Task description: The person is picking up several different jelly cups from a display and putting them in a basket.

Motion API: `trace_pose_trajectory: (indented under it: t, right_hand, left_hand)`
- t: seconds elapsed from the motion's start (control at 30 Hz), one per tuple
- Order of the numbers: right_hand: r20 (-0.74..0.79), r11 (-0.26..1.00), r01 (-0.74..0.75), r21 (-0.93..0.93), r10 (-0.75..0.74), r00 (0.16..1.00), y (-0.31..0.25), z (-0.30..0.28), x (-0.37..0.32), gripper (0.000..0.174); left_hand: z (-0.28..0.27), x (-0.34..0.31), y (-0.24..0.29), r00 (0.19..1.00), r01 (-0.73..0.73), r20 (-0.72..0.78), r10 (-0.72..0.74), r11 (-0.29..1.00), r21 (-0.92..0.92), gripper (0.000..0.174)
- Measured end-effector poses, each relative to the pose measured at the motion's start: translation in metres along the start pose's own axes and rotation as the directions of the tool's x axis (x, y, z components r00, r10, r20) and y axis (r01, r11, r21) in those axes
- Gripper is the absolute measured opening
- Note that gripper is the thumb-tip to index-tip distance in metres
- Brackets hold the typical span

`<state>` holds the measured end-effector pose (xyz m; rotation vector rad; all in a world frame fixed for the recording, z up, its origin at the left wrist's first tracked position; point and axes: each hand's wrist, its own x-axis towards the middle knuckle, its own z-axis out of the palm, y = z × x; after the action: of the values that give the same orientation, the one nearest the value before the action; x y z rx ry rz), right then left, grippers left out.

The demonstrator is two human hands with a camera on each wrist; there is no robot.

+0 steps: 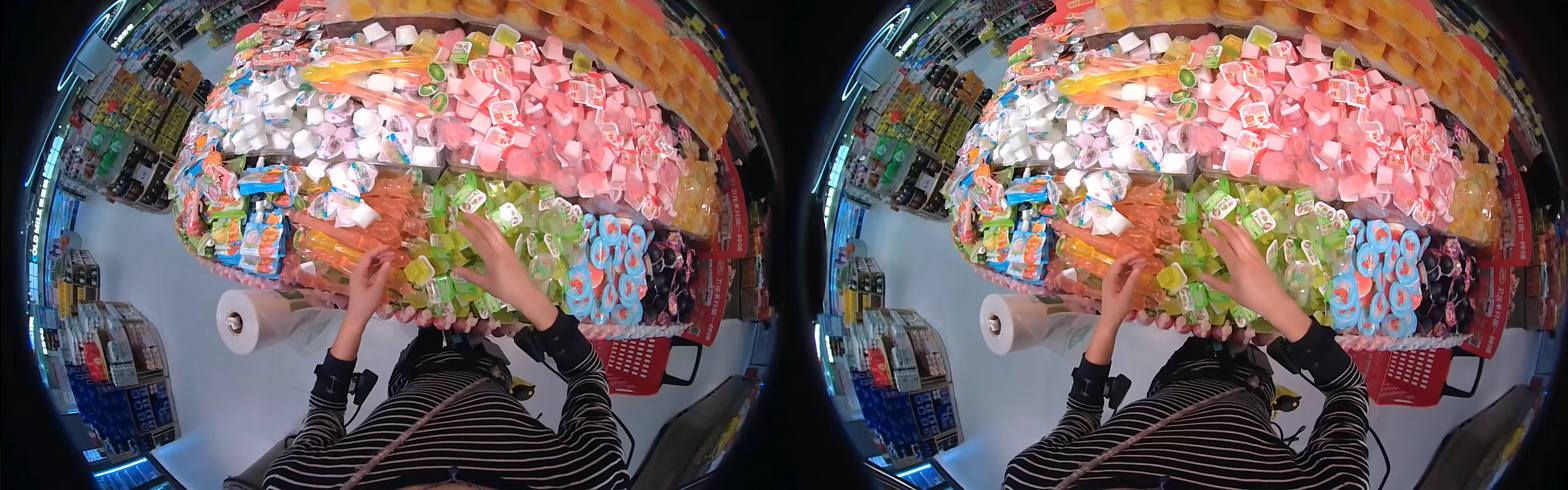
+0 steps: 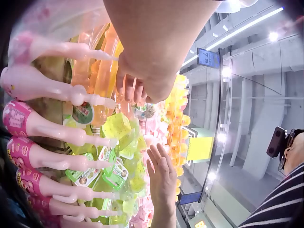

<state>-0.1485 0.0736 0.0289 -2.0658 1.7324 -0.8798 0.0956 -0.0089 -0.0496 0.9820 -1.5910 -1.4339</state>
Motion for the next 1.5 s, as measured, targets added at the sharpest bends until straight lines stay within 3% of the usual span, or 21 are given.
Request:
trace_pose_trajectory:
  t: [0.2, 0.77, 1.17, 1.5]
  right_hand:
    - [-0.043, 0.995, -0.028, -0.093, 0.024, 0.999, -0.001, 0.015, -0.015, 0.070]
    - [-0.051, 0.996, -0.085, 0.009, 0.086, 0.995, -0.011, 0.023, -0.038, 0.062]
    - [-0.052, 0.997, 0.019, 0.074, -0.015, 0.999, -0.003, 0.004, -0.066, 0.040]
    - [-0.165, 0.989, 0.075, 0.124, -0.054, 0.985, 0.030, -0.024, -0.115, 0.032]
  left_hand:
    - [0.006, -0.002, 0.005, 0.996, 0.016, 0.086, -0.016, 1.000, -0.003, 0.029]
    - [0.017, -0.001, 0.003, 0.984, -0.024, 0.173, 0.036, 0.997, -0.066, 0.029]
    - [0.052, -0.003, 0.023, 0.984, -0.130, 0.131, 0.122, 0.990, 0.048, 0.029]
    - [0.103, -0.015, 0.037, 0.966, -0.231, 0.168, 0.198, 0.951, 0.205, 0.027]
